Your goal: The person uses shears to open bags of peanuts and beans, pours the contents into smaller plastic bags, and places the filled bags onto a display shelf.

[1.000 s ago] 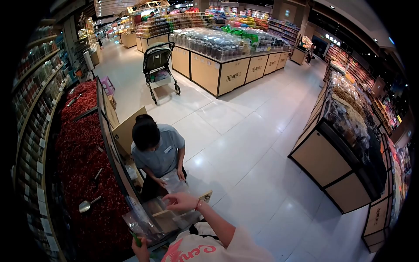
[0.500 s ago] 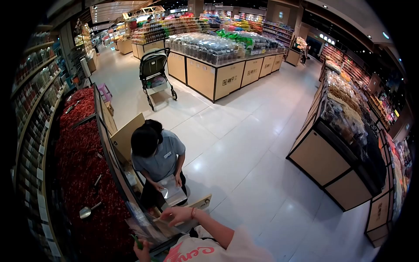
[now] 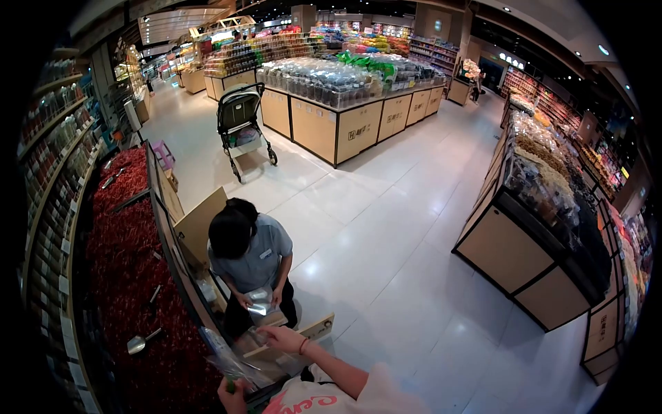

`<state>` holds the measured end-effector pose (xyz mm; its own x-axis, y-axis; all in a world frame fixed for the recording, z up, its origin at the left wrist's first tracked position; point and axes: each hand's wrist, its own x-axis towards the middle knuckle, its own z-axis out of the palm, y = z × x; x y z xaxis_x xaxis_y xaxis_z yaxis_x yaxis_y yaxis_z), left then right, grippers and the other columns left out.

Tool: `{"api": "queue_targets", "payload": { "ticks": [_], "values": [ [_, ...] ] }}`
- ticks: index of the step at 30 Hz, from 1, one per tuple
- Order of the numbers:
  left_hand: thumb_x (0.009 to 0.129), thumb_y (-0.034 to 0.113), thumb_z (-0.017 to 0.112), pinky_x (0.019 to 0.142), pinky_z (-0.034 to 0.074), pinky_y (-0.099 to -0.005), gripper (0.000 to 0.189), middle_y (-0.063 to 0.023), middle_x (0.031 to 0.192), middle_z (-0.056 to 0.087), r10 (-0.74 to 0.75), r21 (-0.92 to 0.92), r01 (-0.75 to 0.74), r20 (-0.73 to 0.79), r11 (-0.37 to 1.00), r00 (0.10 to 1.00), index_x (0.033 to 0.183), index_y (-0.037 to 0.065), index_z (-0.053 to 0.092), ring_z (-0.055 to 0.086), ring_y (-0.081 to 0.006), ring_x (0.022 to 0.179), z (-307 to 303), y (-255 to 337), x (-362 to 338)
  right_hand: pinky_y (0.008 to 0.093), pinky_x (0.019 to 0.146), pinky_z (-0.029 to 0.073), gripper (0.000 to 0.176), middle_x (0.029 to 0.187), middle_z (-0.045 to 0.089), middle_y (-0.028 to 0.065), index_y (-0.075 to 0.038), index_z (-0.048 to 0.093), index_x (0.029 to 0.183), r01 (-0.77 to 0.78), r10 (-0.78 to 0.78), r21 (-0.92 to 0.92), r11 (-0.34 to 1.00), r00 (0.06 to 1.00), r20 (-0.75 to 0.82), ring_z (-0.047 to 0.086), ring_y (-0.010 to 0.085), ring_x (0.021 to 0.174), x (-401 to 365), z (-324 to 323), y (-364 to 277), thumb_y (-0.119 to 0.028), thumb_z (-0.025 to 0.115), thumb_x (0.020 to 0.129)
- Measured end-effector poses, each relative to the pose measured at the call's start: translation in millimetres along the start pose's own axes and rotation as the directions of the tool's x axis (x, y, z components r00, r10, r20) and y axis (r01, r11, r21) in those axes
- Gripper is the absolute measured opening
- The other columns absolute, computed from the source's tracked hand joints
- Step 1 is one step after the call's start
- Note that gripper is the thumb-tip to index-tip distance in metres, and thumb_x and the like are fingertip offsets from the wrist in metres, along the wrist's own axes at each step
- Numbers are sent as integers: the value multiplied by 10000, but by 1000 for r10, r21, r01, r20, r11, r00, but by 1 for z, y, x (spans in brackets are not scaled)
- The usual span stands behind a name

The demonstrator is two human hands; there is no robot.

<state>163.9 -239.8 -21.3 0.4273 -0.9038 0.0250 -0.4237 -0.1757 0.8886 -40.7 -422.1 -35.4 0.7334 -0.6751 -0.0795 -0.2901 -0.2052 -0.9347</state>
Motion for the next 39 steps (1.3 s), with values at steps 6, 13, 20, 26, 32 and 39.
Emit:
{"api": "queue_targets", "payload": {
  "ticks": [6,13,20,26,32,39],
  "values": [
    [855,161,615,479,267,-282,347,-3,603,272,9,-116,0,74,993,997,677,41,342,261,-107,565,-17,11,3,271,738,507,344,901,658,73,-70,483,1207,-16,72,320,947,984,-162,627,127,818,-6,-16,3,-27,414,873],
    [852,113,608,491,299,-279,323,6,602,278,-98,-11,99,92,995,991,668,38,353,279,-97,564,-23,7,-5,166,620,401,326,950,649,-11,-80,546,1210,147,-20,482,864,965,-260,524,24,758,-3,-40,9,-46,474,894],
    [858,180,613,538,358,-289,266,-11,618,403,-151,-67,158,103,985,983,738,15,442,391,-110,577,-18,-66,-12,191,679,430,330,943,662,-10,-72,565,1199,151,-81,408,900,980,-183,521,26,758,0,-52,-9,-23,462,890],
    [872,241,602,636,426,-309,265,-66,830,590,-159,-73,168,117,983,980,1032,30,594,525,-148,707,-19,-66,-10,262,809,495,368,1047,640,54,-66,519,1243,70,-49,469,880,997,-58,592,112,958,9,-48,-2,-20,454,884],
    [875,156,570,675,435,-250,183,-15,813,602,-322,-232,337,99,913,942,987,17,606,518,-90,743,-30,6,-7,288,750,519,309,1064,613,81,-33,496,1212,13,53,590,807,994,-94,612,134,883,13,-39,-30,-81,496,907],
    [901,160,534,624,434,-251,201,-22,754,597,-214,-260,166,-167,951,962,1016,3,584,505,-70,651,-59,-11,-38,297,791,490,457,1130,560,127,-102,371,1331,-76,223,459,885,936,-274,576,192,947,1,-7,-27,-186,511,904]
  ]
}}
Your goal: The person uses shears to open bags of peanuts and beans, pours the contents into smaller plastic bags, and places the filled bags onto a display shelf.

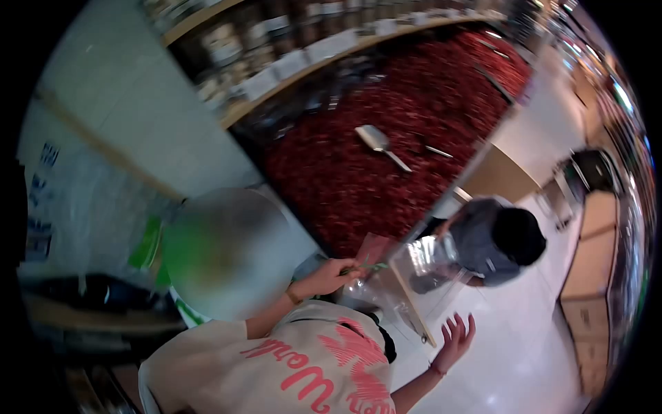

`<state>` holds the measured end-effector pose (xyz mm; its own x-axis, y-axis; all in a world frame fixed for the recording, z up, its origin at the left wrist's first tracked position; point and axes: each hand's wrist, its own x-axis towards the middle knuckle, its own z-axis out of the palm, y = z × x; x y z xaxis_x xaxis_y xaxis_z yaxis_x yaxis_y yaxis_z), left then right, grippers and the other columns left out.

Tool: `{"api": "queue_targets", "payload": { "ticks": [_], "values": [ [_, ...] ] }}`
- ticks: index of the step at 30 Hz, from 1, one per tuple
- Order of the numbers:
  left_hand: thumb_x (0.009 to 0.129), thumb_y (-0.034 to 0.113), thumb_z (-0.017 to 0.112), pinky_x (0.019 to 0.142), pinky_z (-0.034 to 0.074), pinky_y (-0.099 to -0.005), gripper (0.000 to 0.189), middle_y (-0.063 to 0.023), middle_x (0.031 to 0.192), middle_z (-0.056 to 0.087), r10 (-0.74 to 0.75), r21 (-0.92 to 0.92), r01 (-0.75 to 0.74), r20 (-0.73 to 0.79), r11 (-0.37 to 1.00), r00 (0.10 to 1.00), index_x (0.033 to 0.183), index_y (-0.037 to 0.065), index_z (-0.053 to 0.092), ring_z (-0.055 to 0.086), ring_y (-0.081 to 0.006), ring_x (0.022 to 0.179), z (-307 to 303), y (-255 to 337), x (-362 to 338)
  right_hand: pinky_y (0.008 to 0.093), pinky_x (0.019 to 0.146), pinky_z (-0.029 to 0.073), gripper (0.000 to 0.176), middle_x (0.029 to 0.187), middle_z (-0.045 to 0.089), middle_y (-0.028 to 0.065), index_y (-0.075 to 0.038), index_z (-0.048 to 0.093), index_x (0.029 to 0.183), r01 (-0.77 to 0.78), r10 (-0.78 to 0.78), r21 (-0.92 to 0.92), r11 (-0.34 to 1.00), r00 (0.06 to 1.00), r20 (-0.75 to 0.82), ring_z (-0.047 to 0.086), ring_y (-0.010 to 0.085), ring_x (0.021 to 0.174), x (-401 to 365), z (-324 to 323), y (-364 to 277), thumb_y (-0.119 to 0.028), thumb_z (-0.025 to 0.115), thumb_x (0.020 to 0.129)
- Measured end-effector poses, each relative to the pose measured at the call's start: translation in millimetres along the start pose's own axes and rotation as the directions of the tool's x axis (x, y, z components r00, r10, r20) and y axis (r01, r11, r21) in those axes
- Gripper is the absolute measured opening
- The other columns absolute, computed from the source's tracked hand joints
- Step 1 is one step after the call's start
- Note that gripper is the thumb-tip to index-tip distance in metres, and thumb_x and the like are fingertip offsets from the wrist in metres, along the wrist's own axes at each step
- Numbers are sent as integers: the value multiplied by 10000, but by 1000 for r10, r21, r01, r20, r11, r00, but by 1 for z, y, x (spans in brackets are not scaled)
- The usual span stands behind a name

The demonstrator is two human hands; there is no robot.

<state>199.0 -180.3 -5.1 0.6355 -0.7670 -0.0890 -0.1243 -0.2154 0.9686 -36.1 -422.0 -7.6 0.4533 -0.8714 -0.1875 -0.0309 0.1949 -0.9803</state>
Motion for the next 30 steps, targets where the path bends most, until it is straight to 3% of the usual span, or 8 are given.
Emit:
{"api": "queue_targets", "payload": {
  "ticks": [8,13,18,23,25,27,28,30],
  "values": [
    [919,187,498,611,415,-236,197,-4,612,577,-160,-242,38,-511,970,844,953,21,599,507,-72,607,-67,-29,-23,292,806,468,353,1064,591,104,-74,451,1247,-99,102,-52,994,994,47,572,174,904,15,6,-4,-181,484,912],
    [926,197,498,453,271,-183,209,-11,597,561,-123,-133,48,-638,990,760,968,7,577,355,-23,484,-102,-52,-35,268,755,489,307,1015,600,112,-36,472,1207,-106,109,-40,994,989,95,585,148,828,14,40,-1,-153,470,923],
    [926,206,508,426,261,-194,181,11,618,527,-240,-316,-18,-756,949,609,964,40,570,346,-27,477,-141,-65,-27,265,729,506,278,942,613,111,-13,501,1158,-156,157,-19,988,980,119,600,139,756,2,60,13,-141,497,912],
    [925,217,519,418,238,-187,152,46,644,451,-390,-541,-193,-770,819,505,959,72,544,323,-29,470,-186,-93,3,251,750,494,209,900,621,104,10,507,1079,-248,185,271,930,953,239,603,132,786,-36,143,-57,-115,480,914],
    [926,220,515,410,226,-189,159,30,664,474,-368,-525,-150,-745,838,556,966,68,539,317,-30,465,-202,-101,13,337,760,507,369,885,620,162,67,513,1018,-239,41,378,895,886,462,621,213,792,-67,193,-106,-285,432,943],
    [925,223,515,405,218,-190,181,11,696,500,-362,-519,-191,-773,833,521,999,59,533,310,-27,460,-211,-110,26,421,744,514,707,838,620,210,118,525,923,-433,129,232,871,657,743,630,298,779,-97,240,-169,-578,408,872],
    [928,235,506,405,210,-191,218,-4,724,517,-378,-527,-164,-761,834,527,1058,61,529,299,-23,459,-215,-111,30,420,777,483,690,863,607,216,99,532,953,-520,66,269,811,539,840,608,297,819,-105,256,-189,-575,416,864],
    [933,237,498,403,214,-190,231,-10,725,530,-362,-523,-152,-744,839,561,1078,60,525,298,-24,460,-221,-113,36,415,777,478,676,858,606,209,93,534,942,-545,56,283,789,523,851,605,291,814,-111,290,-257,-568,415,866]
  ]
}}
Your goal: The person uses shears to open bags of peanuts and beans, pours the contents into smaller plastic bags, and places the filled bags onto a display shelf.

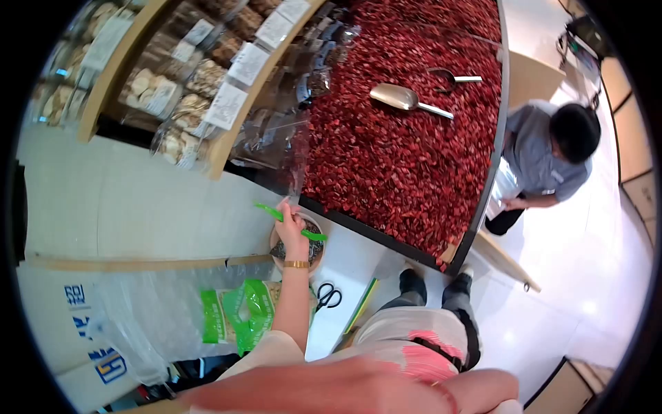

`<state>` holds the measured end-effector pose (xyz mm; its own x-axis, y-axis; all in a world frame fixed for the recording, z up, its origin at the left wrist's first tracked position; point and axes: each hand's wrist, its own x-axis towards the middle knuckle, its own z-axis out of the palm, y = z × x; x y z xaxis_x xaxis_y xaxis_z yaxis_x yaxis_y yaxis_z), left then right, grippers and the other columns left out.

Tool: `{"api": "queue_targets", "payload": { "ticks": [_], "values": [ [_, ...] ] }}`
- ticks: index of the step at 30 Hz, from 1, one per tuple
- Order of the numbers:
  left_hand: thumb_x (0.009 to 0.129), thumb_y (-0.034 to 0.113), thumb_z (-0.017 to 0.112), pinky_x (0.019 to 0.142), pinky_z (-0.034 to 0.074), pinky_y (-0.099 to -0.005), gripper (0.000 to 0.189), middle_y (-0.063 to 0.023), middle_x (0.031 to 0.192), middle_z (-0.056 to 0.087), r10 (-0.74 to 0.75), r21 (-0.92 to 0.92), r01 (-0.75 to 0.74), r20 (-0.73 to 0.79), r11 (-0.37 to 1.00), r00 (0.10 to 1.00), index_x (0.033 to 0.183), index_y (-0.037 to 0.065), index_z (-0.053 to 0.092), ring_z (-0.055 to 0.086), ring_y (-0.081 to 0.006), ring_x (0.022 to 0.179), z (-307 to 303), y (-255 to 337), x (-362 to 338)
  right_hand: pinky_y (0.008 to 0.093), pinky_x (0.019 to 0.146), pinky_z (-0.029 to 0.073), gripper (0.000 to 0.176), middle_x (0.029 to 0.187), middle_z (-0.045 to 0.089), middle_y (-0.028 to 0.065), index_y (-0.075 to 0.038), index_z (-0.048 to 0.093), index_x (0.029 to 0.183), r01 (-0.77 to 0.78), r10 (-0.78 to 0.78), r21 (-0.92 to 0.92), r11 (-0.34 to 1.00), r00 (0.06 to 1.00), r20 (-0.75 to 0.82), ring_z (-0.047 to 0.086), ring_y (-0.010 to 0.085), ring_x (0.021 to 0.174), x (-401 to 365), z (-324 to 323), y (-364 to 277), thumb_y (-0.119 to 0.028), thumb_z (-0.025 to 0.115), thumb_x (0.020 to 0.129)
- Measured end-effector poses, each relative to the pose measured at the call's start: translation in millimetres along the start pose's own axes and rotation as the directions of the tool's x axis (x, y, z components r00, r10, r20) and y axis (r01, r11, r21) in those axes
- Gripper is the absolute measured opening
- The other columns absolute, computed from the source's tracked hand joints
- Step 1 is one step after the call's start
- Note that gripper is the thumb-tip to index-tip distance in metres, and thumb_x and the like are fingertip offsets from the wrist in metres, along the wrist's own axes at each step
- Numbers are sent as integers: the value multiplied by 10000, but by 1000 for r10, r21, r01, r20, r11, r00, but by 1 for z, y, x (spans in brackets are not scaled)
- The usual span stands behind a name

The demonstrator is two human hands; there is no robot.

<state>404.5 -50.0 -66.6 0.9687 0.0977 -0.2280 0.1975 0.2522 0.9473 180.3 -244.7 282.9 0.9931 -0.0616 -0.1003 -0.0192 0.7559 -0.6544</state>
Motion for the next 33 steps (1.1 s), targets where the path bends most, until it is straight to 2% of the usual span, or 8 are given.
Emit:
{"api": "queue_targets", "payload": {
  "ticks": [5,15,17,21,26,29,31,33],
  "values": [
    [940,246,485,401,217,-187,250,-21,738,550,14,10,-14,30,1000,999,1108,64,521,292,-24,457,-2,6,16,387,778,455,610,833,602,176,61,546,888,-9,11,-36,999,998,63,592,262,787,8,19,12,-533,407,879],
    [928,346,486,385,216,-182,394,-96,929,647,-79,230,31,202,973,976,1194,55,480,296,-11,442,-1,25,52,332,780,410,509,783,593,108,-4,570,780,131,-163,-202,971,975,-152,565,202,734,2,12,6,-464,392,905],
    [920,357,497,378,214,-195,384,-88,910,653,-45,374,-72,297,925,954,1163,60,518,302,-13,436,-10,29,62,321,781,400,495,773,592,95,-17,575,758,170,-225,-243,955,949,-219,560,190,724,-6,4,-1,-450,389,910],
    [889,410,543,398,248,-210,361,37,560,431,82,668,-269,299,694,951,760,75,510,352,-38,447,-35,21,102,299,782,382,476,753,588,68,-43,584,715,240,-343,-313,919,877,-337,549,166,703,-27,-12,-15,-423,384,920],
    [871,443,556,381,237,-254,440,34,489,374,157,794,-378,346,477,925,635,91,442,316,-70,407,-42,33,78,272,783,359,470,727,584,34,-76,596,661,312,-492,-415,854,744,-452,536,136,676,-80,-19,-37,-388,376,933],
    [888,297,567,591,384,-319,350,-45,665,496,224,809,-497,446,314,867,783,-33,520,458,-165,633,-36,33,13,256,783,345,475,712,582,14,-95,604,628,346,-596,-503,792,620,-510,528,118,660,-127,-16,-58,-368,372,941],
    [879,264,580,779,430,-314,361,-133,915,607,373,694,-644,532,322,760,1060,-47,560,525,-236,809,-46,-10,-27,245,784,336,483,702,580,1,-108,608,607,323,-683,-613,721,479,-551,522,106,650,-166,-8,-73,-354,369,946],
    [809,120,654,662,435,-308,194,-59,759,547,205,630,-627,611,458,764,886,-27,554,490,-169,694,-25,-41,-91,234,784,327,493,692,578,-13,-121,613,585,212,-724,-695,687,283,-629,517,94,639,-210,11,-88,-340,366,951]
  ]
}}
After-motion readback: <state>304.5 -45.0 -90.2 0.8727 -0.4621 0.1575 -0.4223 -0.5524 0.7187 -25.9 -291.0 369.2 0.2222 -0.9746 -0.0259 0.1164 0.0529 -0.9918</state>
